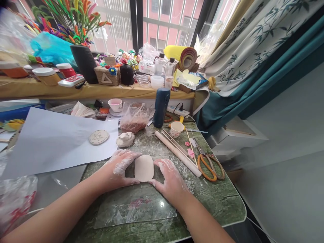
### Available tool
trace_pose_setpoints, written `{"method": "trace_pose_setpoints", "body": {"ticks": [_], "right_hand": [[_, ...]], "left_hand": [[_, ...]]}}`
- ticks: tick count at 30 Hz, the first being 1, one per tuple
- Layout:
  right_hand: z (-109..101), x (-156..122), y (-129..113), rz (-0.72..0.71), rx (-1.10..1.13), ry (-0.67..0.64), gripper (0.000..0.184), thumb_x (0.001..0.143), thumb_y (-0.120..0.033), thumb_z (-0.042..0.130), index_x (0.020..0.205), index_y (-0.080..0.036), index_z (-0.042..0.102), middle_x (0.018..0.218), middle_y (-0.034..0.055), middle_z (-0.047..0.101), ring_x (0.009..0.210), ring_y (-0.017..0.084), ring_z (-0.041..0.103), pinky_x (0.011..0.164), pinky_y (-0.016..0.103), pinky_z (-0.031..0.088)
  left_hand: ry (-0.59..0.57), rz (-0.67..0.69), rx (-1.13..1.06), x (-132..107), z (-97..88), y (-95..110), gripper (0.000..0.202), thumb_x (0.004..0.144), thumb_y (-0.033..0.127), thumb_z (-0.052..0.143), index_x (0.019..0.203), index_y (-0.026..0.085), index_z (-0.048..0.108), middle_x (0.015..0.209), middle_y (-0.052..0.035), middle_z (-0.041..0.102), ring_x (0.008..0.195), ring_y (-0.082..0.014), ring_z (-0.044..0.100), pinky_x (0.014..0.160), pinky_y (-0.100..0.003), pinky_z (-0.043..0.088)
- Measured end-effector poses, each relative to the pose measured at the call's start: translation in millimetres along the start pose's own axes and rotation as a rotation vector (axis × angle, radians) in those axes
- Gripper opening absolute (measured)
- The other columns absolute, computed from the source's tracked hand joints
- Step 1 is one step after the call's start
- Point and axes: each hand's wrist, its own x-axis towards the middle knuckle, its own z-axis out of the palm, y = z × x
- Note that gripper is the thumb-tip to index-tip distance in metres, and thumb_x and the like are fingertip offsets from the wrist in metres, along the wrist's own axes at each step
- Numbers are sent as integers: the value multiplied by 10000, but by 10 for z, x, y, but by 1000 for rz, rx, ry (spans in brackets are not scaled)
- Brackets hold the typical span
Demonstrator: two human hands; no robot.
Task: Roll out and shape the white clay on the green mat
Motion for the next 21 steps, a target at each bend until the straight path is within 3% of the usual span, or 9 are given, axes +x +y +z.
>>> {"method": "trace_pose_setpoints", "body": {"ticks": [7, 11, 16, 21], "right_hand": [[-10, -36, -56, -38, -19, 23, 635, 878, -264, 611, 1480, -248, 407, 1407, 122, 565, 1346, 328, 492, 1150, 550, 410], [-4, -39, -60, -56, -28, 22, 634, 887, -256, 601, 1484, -241, 388, 1417, 127, 552, 1346, 325, 485, 1152, 552, 407], [-11, -46, -60, -14, -36, -2, 673, 878, -291, 639, 1498, -249, 380, 1451, 126, 532, 1381, 329, 456, 1170, 560, 378], [38, -22, -145, 103, -88, -23, 923, 768, -483, 797, 1542, -245, 355, 1542, 122, 459, 1452, 372, 368, 1208, 586, 313]], "left_hand": [[119, -24, 88, -18, 159, 221, 836, 748, 587, 795, 1426, 187, 514, 1310, -162, 640, 1179, -399, 561, 1063, -593, 322], [105, -85, 54, -32, 204, 304, 861, 686, 541, 856, 1409, 213, 522, 1316, -153, 617, 1196, -408, 549, 1070, -601, 336], [117, -45, -11, -35, 170, 149, 827, 688, 479, 870, 1397, 238, 521, 1343, -124, 607, 1237, -381, 540, 1089, -558, 362], [58, 58, -64, -6, 70, -26, 806, 703, 450, 860, 1414, 287, 518, 1407, -91, 600, 1309, -366, 512, 1113, -522, 379]]}}
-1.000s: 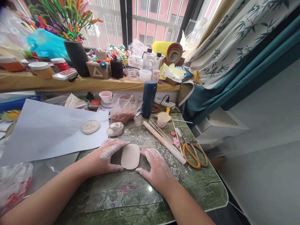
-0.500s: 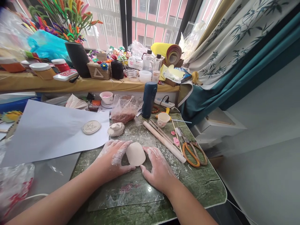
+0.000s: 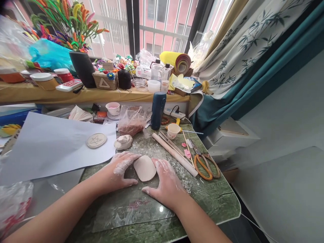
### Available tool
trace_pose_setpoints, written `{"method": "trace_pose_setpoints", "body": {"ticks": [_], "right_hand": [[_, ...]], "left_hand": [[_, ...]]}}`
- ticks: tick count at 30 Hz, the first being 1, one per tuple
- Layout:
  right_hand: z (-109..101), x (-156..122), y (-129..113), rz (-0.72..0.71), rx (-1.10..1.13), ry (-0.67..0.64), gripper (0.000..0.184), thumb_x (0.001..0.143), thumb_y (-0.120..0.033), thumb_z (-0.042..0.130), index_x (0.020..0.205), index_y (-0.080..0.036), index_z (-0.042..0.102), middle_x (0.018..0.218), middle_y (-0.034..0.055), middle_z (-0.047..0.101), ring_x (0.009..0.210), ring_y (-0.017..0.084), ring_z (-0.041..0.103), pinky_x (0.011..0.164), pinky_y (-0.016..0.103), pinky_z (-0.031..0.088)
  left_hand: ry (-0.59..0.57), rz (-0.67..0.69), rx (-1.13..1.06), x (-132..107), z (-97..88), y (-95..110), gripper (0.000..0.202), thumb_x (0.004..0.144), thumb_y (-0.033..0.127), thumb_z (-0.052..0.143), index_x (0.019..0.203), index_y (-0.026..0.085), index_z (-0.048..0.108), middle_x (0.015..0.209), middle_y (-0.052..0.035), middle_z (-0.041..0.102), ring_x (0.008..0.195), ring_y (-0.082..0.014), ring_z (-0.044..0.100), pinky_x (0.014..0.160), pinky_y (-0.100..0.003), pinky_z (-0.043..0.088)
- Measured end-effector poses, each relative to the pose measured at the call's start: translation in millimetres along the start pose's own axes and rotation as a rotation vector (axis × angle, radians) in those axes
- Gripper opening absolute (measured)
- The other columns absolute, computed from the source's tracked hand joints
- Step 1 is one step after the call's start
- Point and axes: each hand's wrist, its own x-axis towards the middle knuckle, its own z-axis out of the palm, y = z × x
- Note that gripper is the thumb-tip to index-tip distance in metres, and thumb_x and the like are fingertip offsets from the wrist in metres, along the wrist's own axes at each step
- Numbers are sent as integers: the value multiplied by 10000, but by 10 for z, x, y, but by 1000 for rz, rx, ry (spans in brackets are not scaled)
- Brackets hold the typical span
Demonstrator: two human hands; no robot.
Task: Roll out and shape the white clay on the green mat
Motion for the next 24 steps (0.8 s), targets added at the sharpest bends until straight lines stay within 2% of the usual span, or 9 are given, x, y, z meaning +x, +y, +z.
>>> {"method": "trace_pose_setpoints", "body": {"ticks": [6, 9, 12, 15, 18, 21, 24], "right_hand": [[31, 80, -83, 10, 33, 32, 757, 825, -432, 765, 1487, -233, 456, 1468, 122, 544, 1409, 360, 424, 1203, 566, 332], [-14, 67, -42, -26, 47, -19, 777, 834, -401, 742, 1516, -206, 425, 1512, 123, 507, 1444, 338, 380, 1224, 542, 310], [-73, 35, 8, -68, 74, -114, 855, 781, -384, 779, 1538, -232, 410, 1563, 104, 457, 1485, 332, 324, 1235, 535, 296], [-103, 22, 16, -90, 98, -185, 932, 735, -405, 823, 1551, -255, 399, 1576, 87, 450, 1499, 334, 307, 1237, 530, 297], [-99, 27, -16, -33, 89, -165, 1000, 725, -457, 840, 1572, -225, 360, 1601, 116, 415, 1506, 347, 300, 1242, 547, 281], [-76, 19, -38, -5, 73, -146, 973, 730, -462, 838, 1551, -192, 391, 1587, 142, 429, 1495, 356, 324, 1239, 553, 290], [-48, -11, -20, -70, 57, -103, 875, 785, -414, 778, 1541, -185, 402, 1552, 139, 471, 1477, 342, 360, 1234, 540, 308]], "left_hand": [[29, -25, -34, 28, 31, 74, 684, 750, 350, 806, 1376, 257, 549, 1348, -100, 647, 1258, -343, 575, 1106, -513, 425], [13, -32, -49, 8, 1, 108, 660, 734, 330, 808, 1347, 261, 571, 1339, -85, 652, 1242, -336, 587, 1098, -499, 445], [-37, -48, -49, -28, -71, 95, 629, 717, 336, 826, 1302, 276, 604, 1307, -73, 662, 1210, -328, 599, 1072, -486, 465], [-93, -24, -32, -48, -117, 46, 783, 657, 404, 890, 1366, 296, 574, 1379, -82, 617, 1263, -349, 559, 1082, -500, 452], [-153, 30, -28, -36, -116, 14, 937, 651, 454, 906, 1477, 326, 482, 1494, -83, 551, 1386, -384, 459, 1151, -543, 368], [-199, 64, -30, -9, -107, 29, 871, 709, 459, 873, 1480, 334, 486, 1451, -69, 602, 1388, -381, 464, 1164, -547, 338], [-184, 71, -21, 7, -94, 52, 827, 722, 468, 860, 1456, 311, 513, 1411, -71, 625, 1339, -365, 506, 1145, -524, 362]]}}
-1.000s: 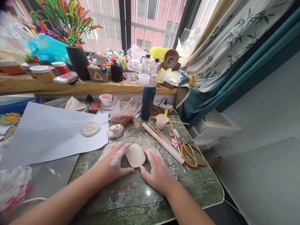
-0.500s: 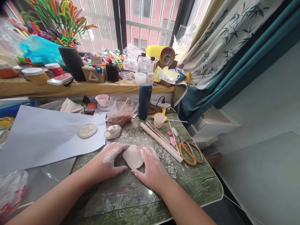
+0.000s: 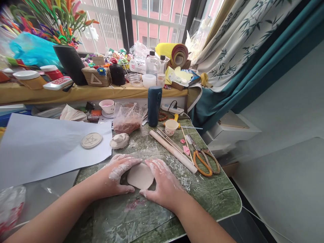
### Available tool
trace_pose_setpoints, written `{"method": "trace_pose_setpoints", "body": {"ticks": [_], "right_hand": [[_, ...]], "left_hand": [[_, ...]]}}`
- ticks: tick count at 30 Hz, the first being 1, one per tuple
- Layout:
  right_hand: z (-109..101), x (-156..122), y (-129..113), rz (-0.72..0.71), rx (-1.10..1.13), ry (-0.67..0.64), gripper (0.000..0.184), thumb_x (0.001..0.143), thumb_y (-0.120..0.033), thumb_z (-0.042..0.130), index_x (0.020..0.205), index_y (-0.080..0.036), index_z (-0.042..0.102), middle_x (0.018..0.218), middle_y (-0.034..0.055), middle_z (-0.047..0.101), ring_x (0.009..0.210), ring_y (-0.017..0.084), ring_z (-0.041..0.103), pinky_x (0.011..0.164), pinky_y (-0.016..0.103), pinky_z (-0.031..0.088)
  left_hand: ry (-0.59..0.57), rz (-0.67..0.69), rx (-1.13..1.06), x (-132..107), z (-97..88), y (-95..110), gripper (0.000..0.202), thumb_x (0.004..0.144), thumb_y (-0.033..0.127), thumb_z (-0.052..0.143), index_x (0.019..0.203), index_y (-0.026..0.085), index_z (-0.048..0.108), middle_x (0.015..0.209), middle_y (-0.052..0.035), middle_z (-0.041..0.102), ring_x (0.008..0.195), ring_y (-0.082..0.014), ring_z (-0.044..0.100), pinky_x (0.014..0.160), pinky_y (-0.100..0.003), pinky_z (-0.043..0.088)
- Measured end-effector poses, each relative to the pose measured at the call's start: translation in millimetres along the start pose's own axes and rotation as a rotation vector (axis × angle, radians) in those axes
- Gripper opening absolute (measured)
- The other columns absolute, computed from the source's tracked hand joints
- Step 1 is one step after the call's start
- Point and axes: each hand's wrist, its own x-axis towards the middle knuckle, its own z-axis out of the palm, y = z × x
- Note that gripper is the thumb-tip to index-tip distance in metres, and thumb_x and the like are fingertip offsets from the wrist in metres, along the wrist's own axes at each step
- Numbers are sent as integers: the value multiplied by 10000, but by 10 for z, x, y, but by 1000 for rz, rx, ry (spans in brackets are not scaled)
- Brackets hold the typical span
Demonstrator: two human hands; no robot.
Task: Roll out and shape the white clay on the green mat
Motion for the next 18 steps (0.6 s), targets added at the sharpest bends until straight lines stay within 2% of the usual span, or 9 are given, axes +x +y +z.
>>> {"method": "trace_pose_setpoints", "body": {"ticks": [4, 7, 9, 12, 15, 18], "right_hand": [[29, -32, 41, -73, -50, 51, 858, 783, -329, 747, 1547, -181, 385, 1544, 135, 478, 1479, 342, 354, 1236, 538, 306], [42, -33, 57, -80, -73, 57, 849, 783, -377, 771, 1529, -182, 414, 1534, 142, 491, 1459, 357, 384, 1214, 542, 348], [53, -26, 64, -86, -97, 67, 804, 816, -408, 753, 1516, -174, 433, 1517, 151, 511, 1438, 364, 412, 1192, 548, 378], [66, -5, 65, -126, -148, 89, 720, 861, -400, 709, 1486, -136, 468, 1470, 174, 554, 1395, 375, 459, 1171, 562, 394], [58, 25, 56, -168, -174, 109, 670, 865, -394, 703, 1445, -119, 510, 1406, 185, 603, 1337, 376, 513, 1145, 560, 415], [39, 44, 50, -214, -177, 114, 757, 796, -443, 782, 1439, -143, 517, 1419, 180, 594, 1321, 382, 522, 1125, 562, 428]], "left_hand": [[16, 8, 21, 9, 53, -11, 868, 723, 475, 854, 1480, 282, 477, 1459, -82, 578, 1368, -363, 464, 1145, -510, 362], [11, 37, 42, 24, 74, -2, 853, 771, 460, 814, 1510, 267, 433, 1496, -87, 551, 1406, -365, 426, 1168, -526, 322], [11, 55, 54, 42, 55, 28, 814, 792, 450, 795, 1500, 253, 445, 1467, -90, 580, 1385, -367, 449, 1159, -536, 323], [9, 85, 71, 66, -8, 82, 721, 809, 418, 778, 1451, 242, 502, 1380, -88, 645, 1284, -354, 539, 1110, -525, 370], [0, 150, 79, 75, -55, 108, 610, 851, 349, 740, 1416, 254, 533, 1322, -68, 682, 1176, -310, 615, 1042, -470, 432], [28, 264, 127, 67, -55, 109, 317, 933, 301, 657, 1247, 256, 640, 1172, -45, 732, 1054, -257, 661, 970, -409, 467]]}}
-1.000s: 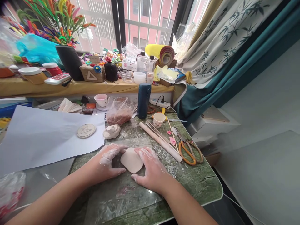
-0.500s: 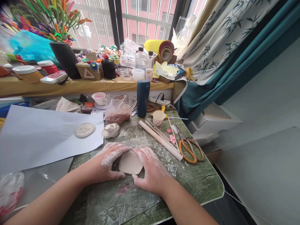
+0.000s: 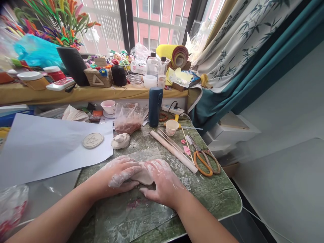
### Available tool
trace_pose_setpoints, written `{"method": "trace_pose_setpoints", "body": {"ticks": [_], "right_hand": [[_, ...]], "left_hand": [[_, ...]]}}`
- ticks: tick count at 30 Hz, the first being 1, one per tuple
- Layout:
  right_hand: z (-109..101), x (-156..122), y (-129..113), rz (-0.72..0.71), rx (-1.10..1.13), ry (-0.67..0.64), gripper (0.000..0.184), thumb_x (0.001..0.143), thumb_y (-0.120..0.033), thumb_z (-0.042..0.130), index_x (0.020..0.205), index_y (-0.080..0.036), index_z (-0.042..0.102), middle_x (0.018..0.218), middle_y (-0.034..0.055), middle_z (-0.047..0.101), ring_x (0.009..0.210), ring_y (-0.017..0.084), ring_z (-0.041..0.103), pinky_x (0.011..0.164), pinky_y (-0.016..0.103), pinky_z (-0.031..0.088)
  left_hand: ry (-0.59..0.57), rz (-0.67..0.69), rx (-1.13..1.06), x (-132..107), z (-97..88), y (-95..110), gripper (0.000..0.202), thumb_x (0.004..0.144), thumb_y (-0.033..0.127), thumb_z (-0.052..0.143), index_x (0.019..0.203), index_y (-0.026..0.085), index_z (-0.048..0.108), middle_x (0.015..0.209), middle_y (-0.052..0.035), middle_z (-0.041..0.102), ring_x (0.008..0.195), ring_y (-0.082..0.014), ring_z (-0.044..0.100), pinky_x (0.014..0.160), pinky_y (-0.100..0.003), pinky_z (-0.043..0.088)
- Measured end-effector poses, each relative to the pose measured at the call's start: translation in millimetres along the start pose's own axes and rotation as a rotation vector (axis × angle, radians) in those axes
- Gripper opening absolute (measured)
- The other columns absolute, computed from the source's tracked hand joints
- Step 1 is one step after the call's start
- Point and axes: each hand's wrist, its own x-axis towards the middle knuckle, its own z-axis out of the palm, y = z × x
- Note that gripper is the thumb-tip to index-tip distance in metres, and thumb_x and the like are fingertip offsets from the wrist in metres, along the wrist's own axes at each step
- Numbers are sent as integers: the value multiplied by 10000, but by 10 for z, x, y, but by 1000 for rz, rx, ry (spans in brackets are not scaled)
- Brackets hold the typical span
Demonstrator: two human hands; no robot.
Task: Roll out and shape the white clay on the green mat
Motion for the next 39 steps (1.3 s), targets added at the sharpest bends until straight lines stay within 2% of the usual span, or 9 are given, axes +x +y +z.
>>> {"method": "trace_pose_setpoints", "body": {"ticks": [2, 4, 9, 14, 20, 24, 28, 34, 39], "right_hand": [[-6, -1, 3, -17, -11, 13, 795, 763, -445, 815, 1436, -148, 514, 1470, 188, 546, 1323, 386, 513, 1111, 565, 436], [-4, -9, 8, -38, -18, 47, 646, 802, -350, 781, 1374, -152, 552, 1445, 181, 564, 1294, 364, 533, 1092, 545, 448], [-5, 8, 9, -111, 34, 146, 192, 876, -127, 606, 1043, -216, 635, 1024, 79, 704, 982, 271, 633, 926, 459, 515], [-73, 91, -23, 21, 289, 312, 132, 934, -159, 559, 1009, -241, 631, 953, 45, 692, 913, 222, 640, 850, 361, 517], [-113, 154, -67, 220, 463, 191, 100, 919, -250, 653, 1011, -262, 690, 971, 9, 722, 912, 203, 670, 825, 307, 511], [-113, 160, -96, 253, 442, 183, 65, 906, -234, 654, 927, -261, 710, 892, 1, 726, 845, 198, 673, 776, 296, 513], [-88, 148, -118, 232, 400, 285, 85, 925, -237, 629, 957, -255, 706, 947, 29, 739, 924, 219, 685, 848, 322, 518], [-41, 132, -137, 245, 380, 258, 135, 933, -242, 609, 1021, -268, 708, 999, 36, 747, 964, 240, 694, 863, 346, 538], [2, 145, -130, 324, 396, 197, 124, 895, -254, 644, 1006, -253, 698, 969, 33, 738, 890, 229, 688, 806, 344, 544]], "left_hand": [[30, 69, 56, -10, 17, 0, 148, 989, 290, 589, 1090, 243, 686, 1013, -39, 744, 952, -229, 673, 916, -377, 478], [58, 106, 96, -20, 35, -2, 152, 1019, 279, 544, 1016, 234, 690, 919, -36, 730, 878, -208, 671, 875, -353, 483], [143, 78, 94, -32, 70, -32, 147, 1020, 298, 552, 1040, 238, 685, 923, -39, 732, 856, -200, 674, 857, -343, 497], [294, -133, -71, -40, 138, -62, 261, 917, 352, 680, 1154, 244, 655, 1057, -41, 748, 935, -221, 704, 848, -335, 539], [339, -375, -252, -74, 213, -107, 240, 867, 201, 646, 1090, 276, 695, 997, 17, 753, 877, -178, 711, 782, -272, 556], [286, -374, -366, -96, 178, -127, 311, 860, 232, 682, 1165, 290, 693, 1099, 5, 751, 967, -190, 708, 851, -284, 566], [378, -372, -500, -107, 103, -138, 407, 901, 338, 679, 1300, 274, 635, 1259, -51, 713, 1080, -207, 688, 968, -341, 559], [419, -413, -568, -118, 38, -166, 308, 941, 367, 640, 1207, 214, 663, 1160, -74, 761, 1087, -226, 705, 994, -396, 562], [361, -407, -451, -90, 119, -187, 294, 869, 308, 702, 1154, 239, 702, 1125, -41, 761, 1013, -211, 717, 910, -345, 586]]}}
